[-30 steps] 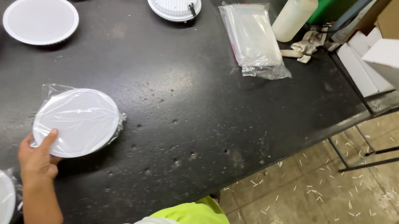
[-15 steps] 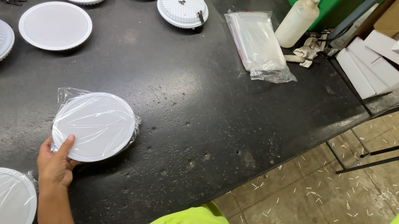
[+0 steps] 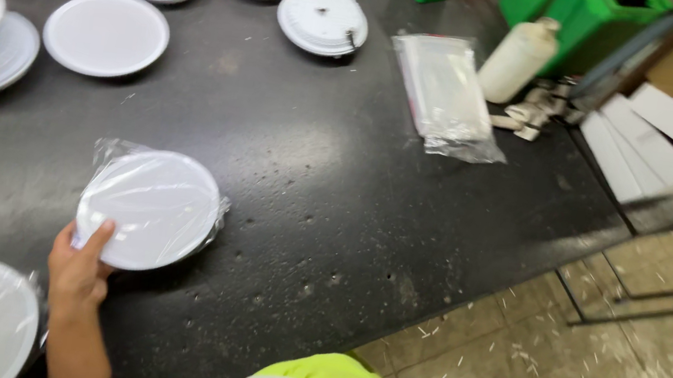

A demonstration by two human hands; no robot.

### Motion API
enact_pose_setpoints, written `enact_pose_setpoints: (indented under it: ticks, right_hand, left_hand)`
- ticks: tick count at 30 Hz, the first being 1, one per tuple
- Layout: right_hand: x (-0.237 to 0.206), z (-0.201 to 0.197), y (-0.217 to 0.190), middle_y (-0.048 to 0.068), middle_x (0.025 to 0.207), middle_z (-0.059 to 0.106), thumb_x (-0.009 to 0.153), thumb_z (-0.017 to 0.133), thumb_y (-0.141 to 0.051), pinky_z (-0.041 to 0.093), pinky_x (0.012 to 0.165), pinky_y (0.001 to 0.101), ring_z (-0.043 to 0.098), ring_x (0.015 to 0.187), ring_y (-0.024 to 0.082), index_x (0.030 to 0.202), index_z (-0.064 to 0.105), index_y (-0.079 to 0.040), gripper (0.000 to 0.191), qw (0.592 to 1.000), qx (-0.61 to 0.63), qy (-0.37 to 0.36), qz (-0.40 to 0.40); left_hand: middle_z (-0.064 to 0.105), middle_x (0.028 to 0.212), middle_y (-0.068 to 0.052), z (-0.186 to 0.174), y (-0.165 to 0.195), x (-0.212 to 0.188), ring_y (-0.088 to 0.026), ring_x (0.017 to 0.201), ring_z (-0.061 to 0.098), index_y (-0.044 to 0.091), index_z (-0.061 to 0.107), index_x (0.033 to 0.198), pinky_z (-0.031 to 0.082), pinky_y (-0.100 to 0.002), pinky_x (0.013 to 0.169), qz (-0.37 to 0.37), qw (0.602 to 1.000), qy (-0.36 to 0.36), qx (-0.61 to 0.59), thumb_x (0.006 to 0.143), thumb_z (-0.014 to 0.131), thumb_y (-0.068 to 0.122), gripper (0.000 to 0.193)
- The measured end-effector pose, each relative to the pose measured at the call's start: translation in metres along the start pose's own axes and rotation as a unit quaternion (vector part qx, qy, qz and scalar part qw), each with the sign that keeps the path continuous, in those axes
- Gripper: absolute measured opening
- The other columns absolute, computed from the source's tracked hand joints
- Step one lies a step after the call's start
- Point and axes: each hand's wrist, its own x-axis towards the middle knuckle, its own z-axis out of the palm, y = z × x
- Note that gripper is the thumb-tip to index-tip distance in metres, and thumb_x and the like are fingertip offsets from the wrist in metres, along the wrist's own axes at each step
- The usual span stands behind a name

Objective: The person packs round LED ceiling lights at a workbench. They place each light into a clear plastic bag, fold and tuck the bag closed around the light, then set the wrapped light into a white cardboard box and fold the box flaps shut, repeating for several lights.

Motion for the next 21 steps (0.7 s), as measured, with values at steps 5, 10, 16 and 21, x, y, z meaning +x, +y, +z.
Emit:
enact_pose_setpoints:
  ticks: [5,10,16,21]
  right_hand:
    - [0.003,0.05,-0.034,0.008,0.099,0.069,0.114,0.07,-0.022,0.051,0.083,0.0344,0.066,0.09,0.023,0.122,0.072,-0.011,0.014,0.998,0.023,-0.053,-0.003]
    - [-0.042,0.021,-0.049,0.007,0.099,0.069,0.117,0.069,-0.023,0.051,0.082,0.0337,0.066,0.089,0.022,0.123,0.072,-0.012,0.013,0.996,0.036,-0.079,-0.032]
    - [-0.054,0.083,-0.136,0.014,0.094,0.068,0.1,0.072,-0.016,0.049,0.081,0.0468,0.066,0.087,0.034,0.116,0.075,-0.011,0.017,0.946,-0.064,0.032,-0.317]
    - [-0.097,0.226,-0.23,0.017,0.106,0.069,0.089,0.073,-0.022,0.054,0.069,0.0469,0.069,0.081,0.036,0.131,0.062,-0.002,0.048,0.861,0.118,-0.32,-0.377]
  left_hand:
    - [0.071,0.114,-0.012,0.003,-0.005,-0.01,-0.021,0.09,0.071,-0.002,0.061,0.135,0.057,-0.03,0.062,-0.005,1.0,0.008,-0.029,0.09,0.081,0.011,0.051]
    - [0.071,0.116,-0.012,0.007,0.003,-0.056,-0.023,0.096,0.073,-0.003,0.058,0.132,0.064,-0.038,0.074,-0.042,0.995,0.038,-0.079,0.085,0.079,0.013,0.054]
    - [0.067,0.126,-0.013,-0.001,0.052,-0.12,-0.023,0.113,0.068,-0.003,0.051,0.143,0.057,-0.036,0.098,0.009,0.988,0.006,-0.157,0.089,0.073,0.015,0.061]
    - [0.065,0.13,-0.019,0.009,0.106,-0.173,-0.027,0.115,0.068,-0.006,0.048,0.148,0.058,-0.037,0.099,0.061,0.982,-0.013,-0.181,0.095,0.067,0.016,0.061]
